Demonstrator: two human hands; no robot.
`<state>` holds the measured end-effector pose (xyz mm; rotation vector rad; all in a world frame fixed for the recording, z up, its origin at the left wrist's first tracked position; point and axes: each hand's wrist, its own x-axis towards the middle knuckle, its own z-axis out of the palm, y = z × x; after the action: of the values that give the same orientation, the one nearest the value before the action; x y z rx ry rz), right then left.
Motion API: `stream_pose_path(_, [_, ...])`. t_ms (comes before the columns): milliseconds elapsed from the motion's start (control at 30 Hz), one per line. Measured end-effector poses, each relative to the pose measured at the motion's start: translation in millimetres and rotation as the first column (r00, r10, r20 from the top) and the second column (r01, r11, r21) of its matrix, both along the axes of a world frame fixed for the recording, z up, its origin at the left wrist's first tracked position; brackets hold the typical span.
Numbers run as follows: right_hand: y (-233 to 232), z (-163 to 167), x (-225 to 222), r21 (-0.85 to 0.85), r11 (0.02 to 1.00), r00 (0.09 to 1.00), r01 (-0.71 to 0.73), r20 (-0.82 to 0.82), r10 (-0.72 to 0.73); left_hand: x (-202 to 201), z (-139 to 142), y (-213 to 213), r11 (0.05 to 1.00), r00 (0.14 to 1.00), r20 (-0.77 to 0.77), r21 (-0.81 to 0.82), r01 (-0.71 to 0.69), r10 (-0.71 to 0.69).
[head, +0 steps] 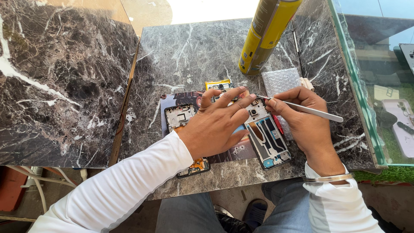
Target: The person uses tweezers to remove and install small components inside two disassembled mobile phone frames. They also use a compressed air can to blow out debris from the camera area and continue adjusting internal parts with tweezers.
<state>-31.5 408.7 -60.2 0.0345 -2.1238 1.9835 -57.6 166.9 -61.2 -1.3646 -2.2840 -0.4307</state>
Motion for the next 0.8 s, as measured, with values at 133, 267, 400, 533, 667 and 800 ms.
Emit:
stream_pose_path(133, [3,-2,1,-0.098,0.993,0.998,-0.059,-0.011,0.059,-2,2,1,0.964,0.981,0.192,0.253,-0.080,0.031])
stream_pose_path(267, [5,-2,4,-0.184,0.971,0.987,-0.152,0.031,0.161,-15,3,-1,0.891,0.930,0.359,0.395,-0.224,0.075])
stream_pose_path(400, [2,-3,4,-0.253,0.949,0.975,-0.191,0.065,0.213,-18,-2,-3,0.874,0.905,0.426,0.441,-0.206,-0.002])
stream_pose_path(533, [0,-3,6,-0.253,0.945,0.970,-0.208,0.070,0.232,-18,-5,-1,0.875,0.885,0.466,0.428,-0.225,0.000])
stream_pose_path(667, [-2,-3,7,-0.213,0.953,0.970,-0.215,0.069,0.234,-18,-5,-2,0.869,0.888,0.459,0.447,-0.212,-0.020])
stream_pose_path(800, [-4,-3,8,-0.207,0.950,0.969,-0.233,0.036,0.246,-17,-6,-1,0.869,0.874,0.485,0.438,-0.228,-0.015])
